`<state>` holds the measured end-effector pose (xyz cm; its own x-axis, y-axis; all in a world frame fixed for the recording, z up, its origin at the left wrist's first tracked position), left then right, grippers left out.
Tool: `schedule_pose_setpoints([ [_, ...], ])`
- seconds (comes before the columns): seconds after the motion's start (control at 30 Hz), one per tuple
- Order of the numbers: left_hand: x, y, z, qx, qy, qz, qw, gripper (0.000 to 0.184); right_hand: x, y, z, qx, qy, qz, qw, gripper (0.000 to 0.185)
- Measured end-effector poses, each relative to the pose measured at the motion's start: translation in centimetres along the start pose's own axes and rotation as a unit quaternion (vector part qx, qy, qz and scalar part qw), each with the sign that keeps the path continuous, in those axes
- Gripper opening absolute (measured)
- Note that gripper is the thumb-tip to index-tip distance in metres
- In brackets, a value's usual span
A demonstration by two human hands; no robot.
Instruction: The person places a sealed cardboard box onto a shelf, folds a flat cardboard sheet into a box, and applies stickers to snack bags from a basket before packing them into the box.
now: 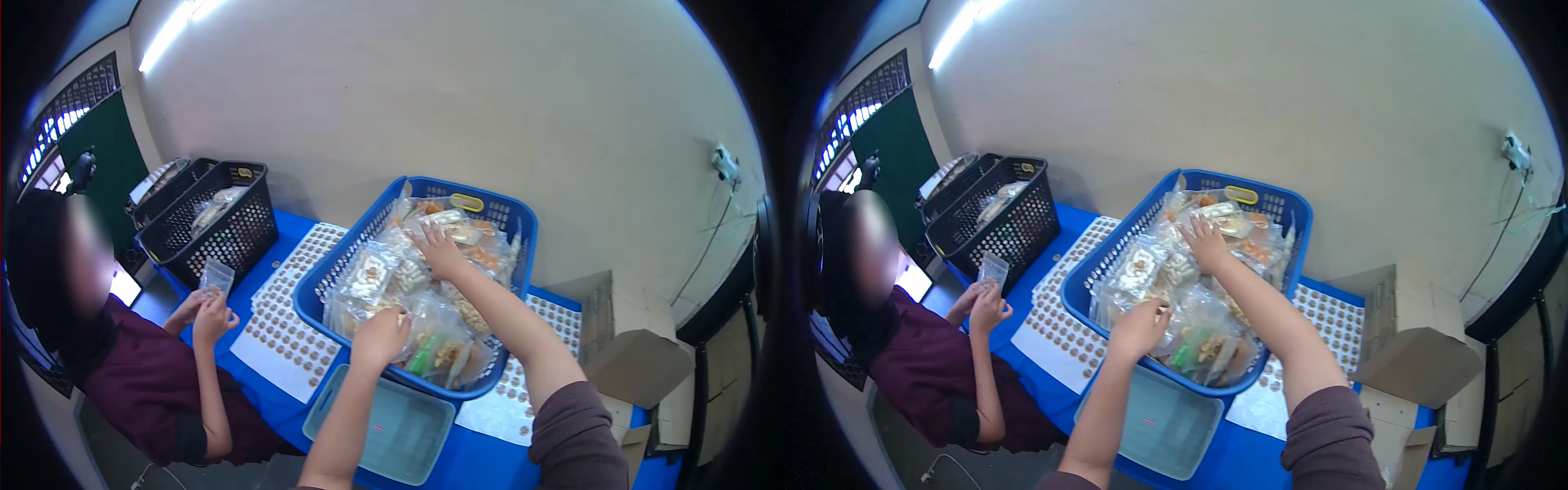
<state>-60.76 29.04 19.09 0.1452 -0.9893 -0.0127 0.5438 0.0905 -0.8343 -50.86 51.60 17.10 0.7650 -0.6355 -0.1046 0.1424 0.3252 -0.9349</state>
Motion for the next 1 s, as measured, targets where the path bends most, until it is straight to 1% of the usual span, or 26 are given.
schedule_pose_setpoints([
  [0.03,0.1,0.1,-0.2,0.001,0.005,0.007,1.0,0.036,-1.2,3.0,-0.4,0.046,0.005,0.0,0.999,0.1],
  [0.07,0.1,0.0,-0.2,0.014,0.001,0.006,1.0,0.036,-2.2,6.7,-0.4,0.071,-0.009,0.06,0.996,0.098],
  [0.1,0.0,-0.2,0.0,0.029,-0.001,0.006,1.0,0.036,-2.4,7.3,-0.6,0.098,-0.022,0.119,0.988,0.097],
  [0.13,0.1,-0.6,0.2,0.024,-0.009,-0.009,1.0,0.036,-2.2,8.1,-0.3,0.089,-0.036,0.069,0.993,0.097],
  [0.17,0.2,-0.6,0.4,0.026,-0.013,-0.009,1.0,0.036,-1.3,6.2,-0.4,0.088,-0.041,0.068,0.993,0.097],
  [0.23,0.3,-0.8,0.7,0.022,-0.004,0.026,0.999,0.037,-0.3,3.1,-0.7,0.126,-0.039,-0.101,0.986,0.084],
  [0.27,0.1,-1.1,0.9,0.022,-0.003,0.029,0.999,0.037,-1.0,5.4,-0.7,0.116,-0.032,-0.071,0.99,0.086],
  [0.3,0.2,-1.1,1.0,0.037,-0.014,0.028,0.999,0.037,-1.3,5.3,-0.5,0.118,-0.034,-0.07,0.99,0.086],
  [0.37,0.4,-1.0,1.0,0.054,-0.03,0.025,0.998,0.036,-1.5,5.3,-0.6,0.056,-0.012,-0.026,0.998,0.088],
  [0.4,0.5,-1.0,1.0,0.062,-0.019,0.031,0.997,0.035,-2.2,5.3,-0.5,0.091,0.009,-0.011,0.996,0.086],
  [0.43,0.4,-1.2,1.0,0.068,-0.006,0.037,0.997,0.034,-2.8,5.2,-0.3,0.09,0.008,-0.011,0.996,0.086],
  [0.5,0.4,-1.6,1.4,0.072,-0.012,0.036,0.997,0.032,-3.6,5.6,0.4,0.06,0.005,-0.033,0.998,0.084],
  [0.53,0.5,-1.6,1.5,0.076,-0.019,0.031,0.996,0.031,-3.9,6.1,0.6,0.066,-0.001,-0.007,0.998,0.083],
  [0.57,0.5,-1.5,1.4,0.074,-0.019,0.027,0.997,0.031,-4.0,6.6,0.8,0.062,0.001,-0.009,0.998,0.083],
  [0.63,0.5,-1.4,1.3,0.072,-0.002,0.05,0.996,0.029,-4.3,6.5,0.9,0.091,0.006,0.006,0.996,0.084],
  [0.67,0.5,-1.3,1.3,0.072,-0.004,0.047,0.996,0.029,-4.1,6.4,1.2,0.068,0.001,0.035,0.997,0.086],
  [0.8,0.5,-1.4,1.4,0.093,-0.01,0.052,0.994,0.028,-5.3,5.6,2.7,0.025,0.031,0.018,0.999,0.089],
  [0.9,0.6,-1.4,1.2,0.104,-0.012,0.052,0.993,0.027,-5.8,5.4,4.4,-0.059,0.091,0.023,0.994,0.08],
  [0.93,0.6,-1.5,1.1,0.11,-0.011,0.053,0.992,0.028,-5.5,5.2,4.7,-0.055,0.075,0.068,0.993,0.074],
  [1.0,0.6,-1.7,1.3,0.104,-0.02,0.06,0.993,0.028,-5.2,4.6,5.4,-0.078,0.067,0.066,0.992,0.073],
])
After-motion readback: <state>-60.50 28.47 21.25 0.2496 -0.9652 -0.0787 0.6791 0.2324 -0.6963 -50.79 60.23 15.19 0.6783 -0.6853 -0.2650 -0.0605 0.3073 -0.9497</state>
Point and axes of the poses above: each hand's wrist, its own x-axis away from the middle knuckle, its own y-axis out of the palm, z = x × y, the point moved 1 cm from there along -x, towards the middle knuckle, and after that the axes turned 5 degrees about -z, right-handed, at the moved point
